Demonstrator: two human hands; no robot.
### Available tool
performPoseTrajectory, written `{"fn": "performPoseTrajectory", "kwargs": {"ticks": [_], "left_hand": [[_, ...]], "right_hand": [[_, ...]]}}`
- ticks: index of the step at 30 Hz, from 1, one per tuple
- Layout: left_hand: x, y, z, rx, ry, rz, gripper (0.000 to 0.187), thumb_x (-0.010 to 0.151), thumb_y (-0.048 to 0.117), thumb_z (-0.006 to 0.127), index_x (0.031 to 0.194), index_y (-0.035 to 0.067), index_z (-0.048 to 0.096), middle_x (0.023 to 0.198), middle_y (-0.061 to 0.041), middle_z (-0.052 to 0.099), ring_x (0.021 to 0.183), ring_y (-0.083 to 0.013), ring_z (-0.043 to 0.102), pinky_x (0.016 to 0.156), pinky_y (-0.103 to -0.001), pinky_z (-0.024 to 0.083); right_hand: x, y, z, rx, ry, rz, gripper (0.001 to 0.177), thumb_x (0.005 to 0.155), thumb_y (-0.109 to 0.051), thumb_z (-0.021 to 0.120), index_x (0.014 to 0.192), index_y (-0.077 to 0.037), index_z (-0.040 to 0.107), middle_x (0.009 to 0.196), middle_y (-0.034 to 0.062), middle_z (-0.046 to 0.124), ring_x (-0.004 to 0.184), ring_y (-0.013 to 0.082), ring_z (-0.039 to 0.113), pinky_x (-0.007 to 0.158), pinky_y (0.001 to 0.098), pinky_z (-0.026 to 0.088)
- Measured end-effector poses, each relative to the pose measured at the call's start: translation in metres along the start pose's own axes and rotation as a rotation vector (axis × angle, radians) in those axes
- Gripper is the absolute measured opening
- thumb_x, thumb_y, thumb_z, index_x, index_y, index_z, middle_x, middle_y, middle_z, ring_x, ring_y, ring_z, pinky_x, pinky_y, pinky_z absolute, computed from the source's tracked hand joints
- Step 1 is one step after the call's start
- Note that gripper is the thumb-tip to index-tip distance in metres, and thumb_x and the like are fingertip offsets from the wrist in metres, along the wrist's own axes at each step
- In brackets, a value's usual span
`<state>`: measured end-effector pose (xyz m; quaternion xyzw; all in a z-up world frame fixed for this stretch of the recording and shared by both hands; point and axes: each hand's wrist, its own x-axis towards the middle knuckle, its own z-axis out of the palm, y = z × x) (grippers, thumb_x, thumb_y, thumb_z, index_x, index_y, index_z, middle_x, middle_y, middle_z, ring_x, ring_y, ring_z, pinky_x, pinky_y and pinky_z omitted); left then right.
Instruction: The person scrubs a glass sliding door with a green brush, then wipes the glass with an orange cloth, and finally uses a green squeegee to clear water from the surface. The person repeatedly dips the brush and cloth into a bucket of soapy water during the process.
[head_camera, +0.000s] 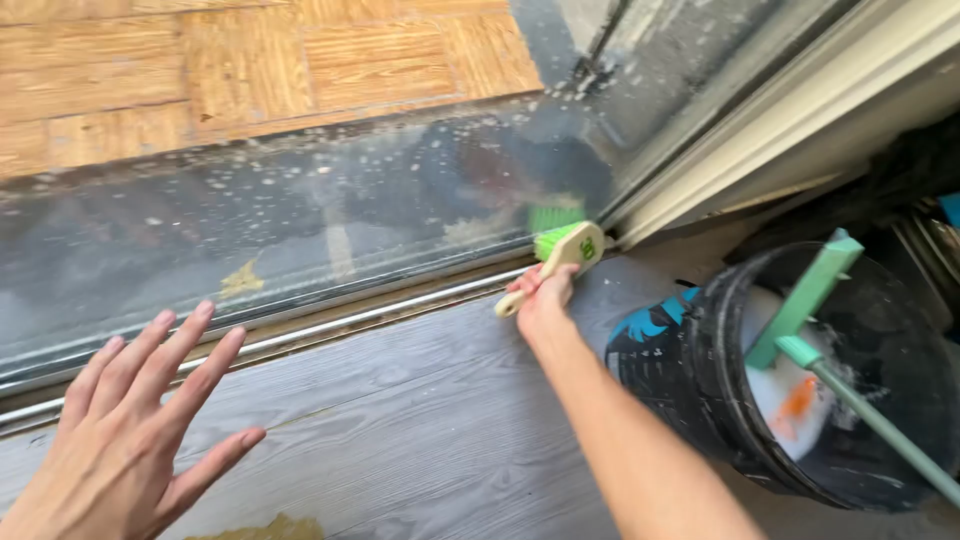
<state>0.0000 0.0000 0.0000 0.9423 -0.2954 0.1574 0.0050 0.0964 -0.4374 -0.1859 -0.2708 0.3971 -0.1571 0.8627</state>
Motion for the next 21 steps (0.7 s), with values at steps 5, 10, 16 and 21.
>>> {"fn": "performPoseTrajectory", "kwargs": {"ticks": [5,10,16,21], "left_hand": [[-0.006,-0.015,-0.010,-0.030,-0.010,-0.021,0.090,0.085,0.065,0.039,0.158,0.012,0.038,0.170,-0.020,0.031,0.151,-0.0403,0.035,0.121,-0.057,0.027],[-0.032,-0.020,-0.014,-0.027,-0.010,-0.122,0.088,0.083,0.057,0.053,0.155,0.006,0.047,0.165,-0.023,0.041,0.149,-0.0420,0.042,0.119,-0.053,0.033],[-0.064,-0.036,-0.012,0.020,-0.055,-0.292,0.088,0.094,0.063,0.036,0.159,0.004,0.045,0.161,-0.033,0.043,0.143,-0.0503,0.043,0.117,-0.066,0.028],[-0.094,-0.053,-0.006,0.119,-0.008,-0.412,0.082,0.093,0.053,0.054,0.152,-0.002,0.062,0.161,-0.036,0.053,0.149,-0.0507,0.049,0.118,-0.056,0.038]], "right_hand": [[-0.091,0.069,0.047,-0.048,0.064,0.090,0.066,0.111,-0.059,0.019,0.092,-0.006,0.054,0.057,-0.0028,0.042,0.039,0.0084,0.043,0.036,0.0226,0.048],[-0.172,0.154,0.064,-0.080,-0.045,0.266,0.066,0.111,-0.062,0.022,0.084,-0.010,0.052,0.055,-0.0034,0.041,0.039,0.0085,0.041,0.037,0.0253,0.044],[-0.181,0.133,0.066,-0.150,0.011,0.266,0.069,0.110,-0.065,0.021,0.075,-0.013,0.050,0.050,-0.0039,0.037,0.036,0.0086,0.035,0.035,0.0253,0.035],[-0.102,0.044,0.050,-0.292,0.249,0.051,0.061,0.108,-0.059,0.019,0.102,-0.013,0.058,0.068,0.0022,0.051,0.055,0.0122,0.051,0.050,0.0309,0.048]]}}
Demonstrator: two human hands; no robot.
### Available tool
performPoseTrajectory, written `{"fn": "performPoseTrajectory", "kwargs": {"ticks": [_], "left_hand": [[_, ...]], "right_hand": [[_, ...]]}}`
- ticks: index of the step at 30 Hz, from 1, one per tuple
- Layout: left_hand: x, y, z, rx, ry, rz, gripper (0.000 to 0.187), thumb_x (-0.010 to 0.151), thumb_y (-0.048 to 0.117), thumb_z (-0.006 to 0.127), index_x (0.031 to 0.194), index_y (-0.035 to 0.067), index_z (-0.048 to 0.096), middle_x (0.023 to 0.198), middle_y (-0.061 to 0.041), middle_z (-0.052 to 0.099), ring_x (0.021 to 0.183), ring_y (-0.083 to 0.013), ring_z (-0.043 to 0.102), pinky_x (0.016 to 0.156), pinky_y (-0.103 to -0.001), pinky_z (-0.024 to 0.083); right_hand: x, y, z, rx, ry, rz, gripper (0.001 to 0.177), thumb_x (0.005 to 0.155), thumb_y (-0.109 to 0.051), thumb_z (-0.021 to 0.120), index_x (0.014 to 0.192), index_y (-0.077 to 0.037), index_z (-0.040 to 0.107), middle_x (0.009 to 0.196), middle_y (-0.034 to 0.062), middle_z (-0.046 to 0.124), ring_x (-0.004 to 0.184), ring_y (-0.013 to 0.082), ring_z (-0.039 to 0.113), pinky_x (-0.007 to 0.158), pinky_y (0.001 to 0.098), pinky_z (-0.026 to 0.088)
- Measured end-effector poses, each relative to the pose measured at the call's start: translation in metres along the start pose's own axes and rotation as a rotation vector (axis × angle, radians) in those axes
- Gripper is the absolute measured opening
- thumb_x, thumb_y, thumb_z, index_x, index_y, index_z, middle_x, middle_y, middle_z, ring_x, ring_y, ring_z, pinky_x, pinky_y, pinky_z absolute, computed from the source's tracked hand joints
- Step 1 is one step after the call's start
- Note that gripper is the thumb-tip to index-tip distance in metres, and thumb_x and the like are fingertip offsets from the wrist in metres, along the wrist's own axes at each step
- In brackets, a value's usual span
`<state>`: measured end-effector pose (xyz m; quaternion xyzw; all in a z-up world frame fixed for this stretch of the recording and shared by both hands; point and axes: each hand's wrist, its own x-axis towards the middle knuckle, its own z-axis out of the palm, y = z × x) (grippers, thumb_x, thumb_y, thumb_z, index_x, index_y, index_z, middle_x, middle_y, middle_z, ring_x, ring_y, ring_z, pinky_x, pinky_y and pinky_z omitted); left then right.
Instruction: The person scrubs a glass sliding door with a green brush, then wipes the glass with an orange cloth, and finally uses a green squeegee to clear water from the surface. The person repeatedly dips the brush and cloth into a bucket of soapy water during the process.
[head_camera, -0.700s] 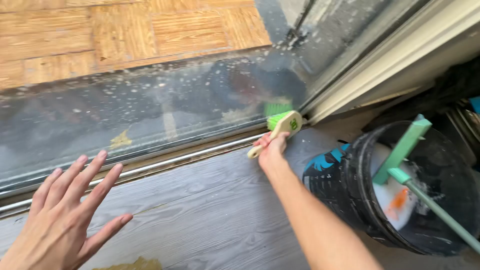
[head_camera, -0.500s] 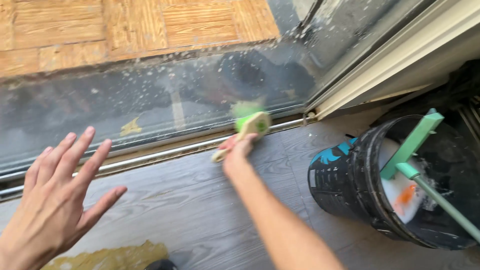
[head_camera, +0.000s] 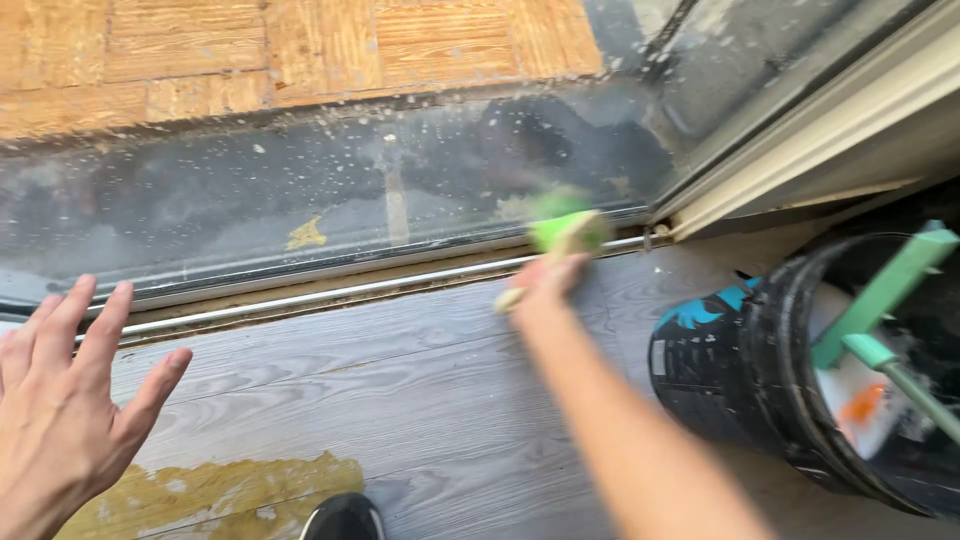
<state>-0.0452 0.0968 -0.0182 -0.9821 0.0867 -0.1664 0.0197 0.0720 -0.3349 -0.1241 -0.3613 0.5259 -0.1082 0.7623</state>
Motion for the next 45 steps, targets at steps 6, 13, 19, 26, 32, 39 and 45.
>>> {"fn": "performPoseTrajectory", "kwargs": {"ticks": [6,13,19,26,32,39,45], "left_hand": [[-0.007,-0.039,0.011,-0.064,-0.124,-0.035,0.094,0.085,0.065,0.039,0.158,0.005,0.044,0.170,-0.035,0.032,0.151,-0.0522,0.033,0.116,-0.069,0.033],[0.003,-0.042,-0.001,-0.049,0.063,-0.003,0.080,0.088,0.043,0.067,0.149,-0.008,0.066,0.160,-0.040,0.053,0.149,-0.0542,0.047,0.118,-0.059,0.043],[0.004,-0.025,-0.012,-0.042,-0.127,-0.033,0.089,0.096,0.069,0.032,0.159,0.008,0.041,0.164,-0.032,0.035,0.146,-0.0464,0.035,0.117,-0.065,0.022],[0.002,-0.018,-0.010,-0.048,-0.134,0.004,0.089,0.092,0.070,0.036,0.157,0.010,0.041,0.164,-0.026,0.035,0.148,-0.0439,0.034,0.118,-0.061,0.022],[0.004,-0.013,-0.008,0.004,-0.085,0.059,0.091,0.086,0.067,0.045,0.155,0.008,0.048,0.163,-0.023,0.043,0.148,-0.0400,0.041,0.121,-0.052,0.025],[0.017,-0.006,-0.011,0.006,-0.064,0.172,0.091,0.084,0.070,0.041,0.155,0.013,0.042,0.167,-0.017,0.036,0.152,-0.0332,0.036,0.125,-0.049,0.022],[0.011,-0.014,-0.009,0.018,-0.055,0.145,0.091,0.083,0.070,0.042,0.155,0.015,0.043,0.166,-0.016,0.039,0.148,-0.0327,0.040,0.125,-0.049,0.025]], "right_hand": [[0.088,-0.073,-0.038,0.222,-0.081,-0.012,0.058,0.110,-0.059,0.027,0.080,-0.014,0.048,0.053,-0.0084,0.035,0.036,0.0037,0.023,0.031,0.0189,0.022],[-0.012,0.046,0.008,0.103,-0.150,0.016,0.060,0.109,-0.062,0.019,0.092,-0.013,0.050,0.059,-0.0032,0.045,0.041,0.0099,0.044,0.038,0.0281,0.043],[-0.112,0.132,0.038,0.048,-0.280,0.217,0.064,0.112,-0.057,0.022,0.083,-0.009,0.051,0.055,-0.0033,0.037,0.037,0.0082,0.034,0.031,0.0235,0.036],[-0.053,0.099,0.028,0.088,-0.169,0.111,0.063,0.108,-0.064,0.028,0.080,-0.012,0.050,0.055,-0.0025,0.040,0.038,0.0101,0.034,0.032,0.0255,0.031],[0.024,0.003,0.000,0.130,-0.034,-0.040,0.059,0.109,-0.060,0.025,0.084,-0.013,0.049,0.060,-0.0040,0.043,0.038,0.0067,0.035,0.031,0.0214,0.034],[0.114,-0.083,-0.030,0.149,-0.018,-0.085,0.059,0.105,-0.064,0.016,0.075,-0.018,0.039,0.052,-0.0069,0.032,0.039,0.0075,0.026,0.043,0.0245,0.029],[0.073,-0.055,-0.019,0.207,-0.018,-0.082,0.058,0.113,-0.054,0.022,0.090,-0.012,0.054,0.059,-0.0061,0.042,0.038,0.0023,0.036,0.031,0.0172,0.038]]}}
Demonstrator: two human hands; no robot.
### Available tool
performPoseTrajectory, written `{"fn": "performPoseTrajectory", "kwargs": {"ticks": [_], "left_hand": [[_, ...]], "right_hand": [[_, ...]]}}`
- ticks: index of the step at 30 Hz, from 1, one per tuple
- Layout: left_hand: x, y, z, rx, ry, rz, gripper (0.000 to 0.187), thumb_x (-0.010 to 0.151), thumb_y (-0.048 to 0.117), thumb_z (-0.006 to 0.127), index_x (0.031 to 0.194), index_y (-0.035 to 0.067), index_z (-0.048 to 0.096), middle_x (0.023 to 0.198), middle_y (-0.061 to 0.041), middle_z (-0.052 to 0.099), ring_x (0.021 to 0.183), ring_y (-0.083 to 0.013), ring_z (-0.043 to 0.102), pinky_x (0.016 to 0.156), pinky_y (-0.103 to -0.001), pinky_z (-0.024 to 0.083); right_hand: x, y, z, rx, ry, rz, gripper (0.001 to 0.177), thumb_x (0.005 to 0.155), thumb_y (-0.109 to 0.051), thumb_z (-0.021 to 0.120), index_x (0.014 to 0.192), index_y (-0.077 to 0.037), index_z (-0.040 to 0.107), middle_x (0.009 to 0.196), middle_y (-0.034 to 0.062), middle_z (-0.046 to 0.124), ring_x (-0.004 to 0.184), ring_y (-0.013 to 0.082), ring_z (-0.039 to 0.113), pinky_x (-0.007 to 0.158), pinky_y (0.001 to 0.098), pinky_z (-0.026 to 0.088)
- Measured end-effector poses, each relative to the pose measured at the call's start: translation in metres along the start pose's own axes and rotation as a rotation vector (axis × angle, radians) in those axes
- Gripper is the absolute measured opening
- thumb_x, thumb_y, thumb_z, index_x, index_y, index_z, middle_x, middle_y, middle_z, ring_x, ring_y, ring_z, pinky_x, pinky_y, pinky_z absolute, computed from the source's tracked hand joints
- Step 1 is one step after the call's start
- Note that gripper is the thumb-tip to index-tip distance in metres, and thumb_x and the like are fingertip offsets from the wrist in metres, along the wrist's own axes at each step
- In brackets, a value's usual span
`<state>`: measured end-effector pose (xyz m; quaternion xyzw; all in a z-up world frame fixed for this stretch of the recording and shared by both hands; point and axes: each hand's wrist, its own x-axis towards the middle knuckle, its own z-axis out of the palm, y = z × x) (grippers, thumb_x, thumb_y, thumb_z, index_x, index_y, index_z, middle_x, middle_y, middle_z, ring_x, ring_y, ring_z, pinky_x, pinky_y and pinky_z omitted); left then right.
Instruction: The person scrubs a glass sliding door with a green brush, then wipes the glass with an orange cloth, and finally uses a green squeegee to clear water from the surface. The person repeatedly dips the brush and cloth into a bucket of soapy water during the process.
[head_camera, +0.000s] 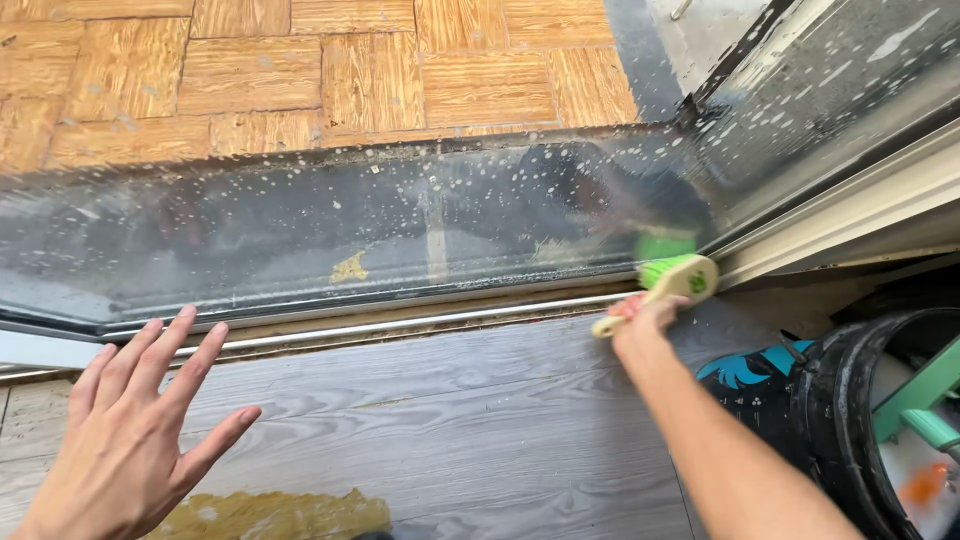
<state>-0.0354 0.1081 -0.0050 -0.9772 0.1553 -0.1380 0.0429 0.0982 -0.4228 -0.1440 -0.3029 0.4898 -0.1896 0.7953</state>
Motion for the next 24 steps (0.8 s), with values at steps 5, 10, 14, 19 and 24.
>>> {"fn": "performPoseTrajectory", "kwargs": {"ticks": [5,10,14,19,24], "left_hand": [[-0.006,0.007,0.005,-0.020,-0.006,-0.040,0.093,0.082,0.072,0.042,0.157,0.018,0.041,0.167,-0.014,0.037,0.151,-0.0333,0.036,0.124,-0.052,0.024],[-0.014,0.016,0.010,-0.043,0.025,-0.039,0.091,0.077,0.064,0.053,0.154,0.017,0.048,0.164,-0.014,0.045,0.148,-0.0319,0.045,0.123,-0.050,0.031],[-0.014,0.006,0.022,-0.012,-0.011,-0.014,0.092,0.080,0.071,0.044,0.155,0.018,0.043,0.167,-0.014,0.039,0.151,-0.0327,0.039,0.123,-0.049,0.026],[-0.019,0.008,0.023,0.002,-0.045,0.005,0.093,0.078,0.068,0.047,0.156,0.018,0.043,0.165,-0.012,0.042,0.146,-0.0324,0.044,0.122,-0.047,0.030],[-0.007,0.011,0.017,-0.067,-0.064,0.024,0.093,0.079,0.071,0.047,0.156,0.017,0.040,0.166,-0.009,0.037,0.152,-0.0302,0.034,0.121,-0.049,0.027]], "right_hand": [[-0.044,0.040,0.011,-0.055,-0.043,0.029,0.065,0.112,-0.057,0.014,0.085,-0.012,0.052,0.051,-0.0064,0.038,0.036,0.0052,0.036,0.037,0.0212,0.045],[0.024,0.025,-0.014,-0.035,-0.096,0.128,0.072,0.102,-0.075,0.011,0.073,-0.017,0.042,0.048,-0.0058,0.034,0.036,0.0087,0.030,0.035,0.0259,0.029],[0.018,-0.013,-0.007,-0.129,-0.037,0.142,0.058,0.107,-0.064,0.016,0.101,-0.017,0.049,0.068,-0.0041,0.044,0.052,0.0051,0.039,0.048,0.0202,0.035],[0.098,-0.039,-0.033,-0.059,0.024,0.058,0.049,0.108,-0.052,0.028,0.122,-0.016,0.057,0.095,0.0020,0.060,0.065,0.0065,0.053,0.053,0.0194,0.046],[0.020,-0.058,-0.006,-0.279,0.018,-0.006,0.075,0.092,-0.075,0.024,0.131,-0.022,0.058,0.083,-0.0003,0.054,0.060,0.0073,0.047,0.050,0.0215,0.036]]}}
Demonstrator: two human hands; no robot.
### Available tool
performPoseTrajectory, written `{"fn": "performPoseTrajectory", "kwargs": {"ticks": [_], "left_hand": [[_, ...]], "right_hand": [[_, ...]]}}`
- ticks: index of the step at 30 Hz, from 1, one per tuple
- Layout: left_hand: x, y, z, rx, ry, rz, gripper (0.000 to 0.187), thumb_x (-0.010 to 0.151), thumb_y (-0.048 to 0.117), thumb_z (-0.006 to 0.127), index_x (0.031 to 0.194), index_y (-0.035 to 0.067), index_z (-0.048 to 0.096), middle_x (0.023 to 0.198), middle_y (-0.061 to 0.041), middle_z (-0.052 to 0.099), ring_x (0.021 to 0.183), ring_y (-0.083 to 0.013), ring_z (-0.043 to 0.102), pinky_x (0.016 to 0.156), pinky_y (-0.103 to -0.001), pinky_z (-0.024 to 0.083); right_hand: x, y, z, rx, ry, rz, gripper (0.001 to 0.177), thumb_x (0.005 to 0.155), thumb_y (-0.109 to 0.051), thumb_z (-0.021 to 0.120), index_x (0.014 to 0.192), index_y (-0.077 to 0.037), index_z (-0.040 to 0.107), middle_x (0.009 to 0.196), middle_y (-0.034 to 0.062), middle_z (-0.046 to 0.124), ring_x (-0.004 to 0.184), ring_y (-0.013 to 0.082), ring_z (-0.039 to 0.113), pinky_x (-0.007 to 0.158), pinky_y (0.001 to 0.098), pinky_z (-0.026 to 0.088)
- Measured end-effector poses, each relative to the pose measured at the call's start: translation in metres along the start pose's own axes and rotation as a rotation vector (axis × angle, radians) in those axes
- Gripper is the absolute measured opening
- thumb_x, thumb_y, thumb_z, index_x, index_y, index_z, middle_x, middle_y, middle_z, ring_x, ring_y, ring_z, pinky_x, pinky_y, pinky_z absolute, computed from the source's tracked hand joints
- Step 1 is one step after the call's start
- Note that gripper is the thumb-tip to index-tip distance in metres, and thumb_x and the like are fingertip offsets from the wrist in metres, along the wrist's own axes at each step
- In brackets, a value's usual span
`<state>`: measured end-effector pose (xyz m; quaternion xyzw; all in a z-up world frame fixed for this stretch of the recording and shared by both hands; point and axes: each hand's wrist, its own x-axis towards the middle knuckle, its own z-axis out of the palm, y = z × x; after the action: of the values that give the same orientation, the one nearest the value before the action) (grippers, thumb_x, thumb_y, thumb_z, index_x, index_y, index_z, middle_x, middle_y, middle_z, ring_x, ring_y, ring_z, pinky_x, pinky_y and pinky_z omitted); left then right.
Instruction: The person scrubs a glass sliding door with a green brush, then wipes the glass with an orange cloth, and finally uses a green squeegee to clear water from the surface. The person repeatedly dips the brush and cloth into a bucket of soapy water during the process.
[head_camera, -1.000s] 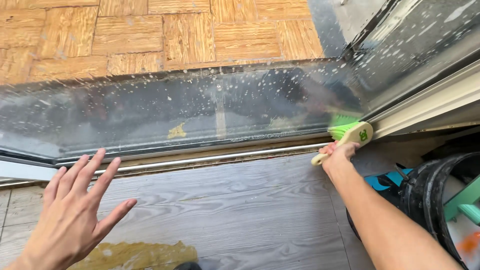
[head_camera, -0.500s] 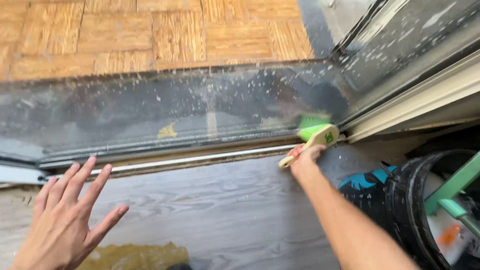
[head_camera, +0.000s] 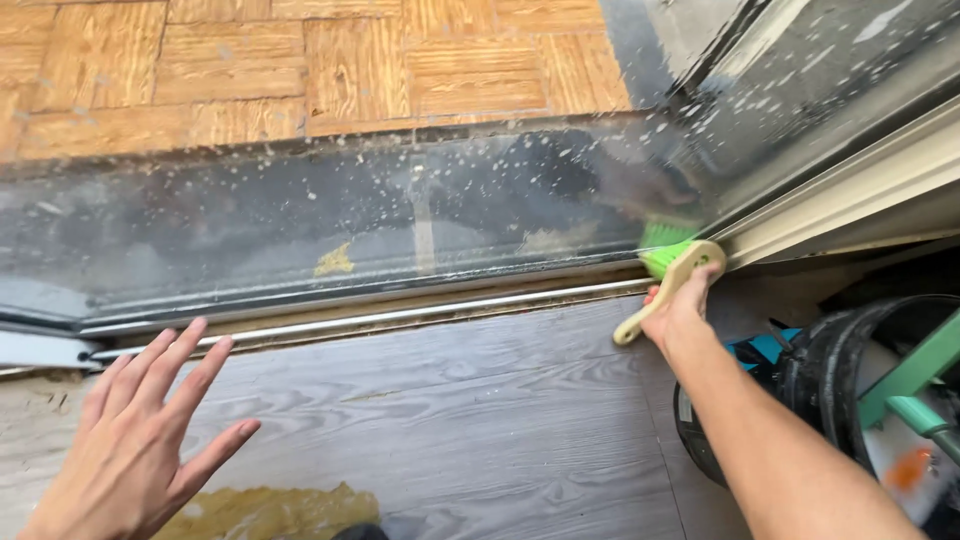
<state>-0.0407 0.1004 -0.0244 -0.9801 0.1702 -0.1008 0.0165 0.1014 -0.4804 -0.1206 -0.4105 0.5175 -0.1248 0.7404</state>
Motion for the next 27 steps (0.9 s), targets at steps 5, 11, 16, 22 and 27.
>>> {"fn": "performPoseTrajectory", "kwargs": {"ticks": [5,11,16,22,27], "left_hand": [[0.010,0.000,-0.001,-0.006,-0.006,0.067,0.093,0.083,0.070,0.042,0.158,0.016,0.037,0.167,-0.014,0.035,0.150,-0.0340,0.035,0.122,-0.052,0.026],[0.011,0.008,-0.023,-0.091,0.041,0.079,0.090,0.082,0.064,0.052,0.154,0.012,0.043,0.164,-0.015,0.039,0.149,-0.0344,0.038,0.123,-0.050,0.025],[-0.001,-0.002,-0.027,-0.060,0.058,0.055,0.091,0.080,0.064,0.052,0.155,0.013,0.044,0.163,-0.015,0.042,0.148,-0.0344,0.041,0.122,-0.050,0.028],[-0.025,-0.013,-0.025,-0.046,0.042,-0.041,0.089,0.082,0.062,0.053,0.155,0.011,0.045,0.163,-0.017,0.042,0.146,-0.0349,0.042,0.120,-0.049,0.028],[-0.034,-0.009,-0.024,-0.136,0.036,-0.156,0.088,0.085,0.062,0.051,0.155,0.009,0.043,0.163,-0.020,0.038,0.150,-0.0376,0.035,0.120,-0.053,0.025]], "right_hand": [[0.001,0.014,0.004,-0.098,-0.174,0.056,0.087,0.085,-0.083,0.037,0.137,-0.014,0.042,0.078,0.0039,0.042,0.063,0.0144,0.042,0.073,0.0369,0.049],[-0.083,0.080,0.043,0.007,-0.266,0.161,0.067,0.092,-0.075,0.043,0.120,-0.015,0.049,0.067,-0.0059,0.039,0.054,0.0054,0.040,0.053,0.0211,0.041],[-0.176,0.187,0.099,0.000,-0.411,0.205,0.076,0.088,-0.079,0.038,0.123,-0.013,0.052,0.059,-0.0035,0.039,0.053,0.0098,0.044,0.063,0.0307,0.046],[-0.273,0.257,0.146,0.075,-0.440,0.529,0.064,0.101,-0.068,0.039,0.139,-0.017,0.048,0.058,-0.0062,0.038,0.046,0.0051,0.041,0.050,0.0223,0.047],[-0.252,0.236,0.137,0.112,-0.319,0.299,0.072,0.093,-0.071,0.044,0.129,-0.011,0.058,0.054,-0.0068,0.037,0.044,0.0045,0.038,0.040,0.0185,0.038]]}}
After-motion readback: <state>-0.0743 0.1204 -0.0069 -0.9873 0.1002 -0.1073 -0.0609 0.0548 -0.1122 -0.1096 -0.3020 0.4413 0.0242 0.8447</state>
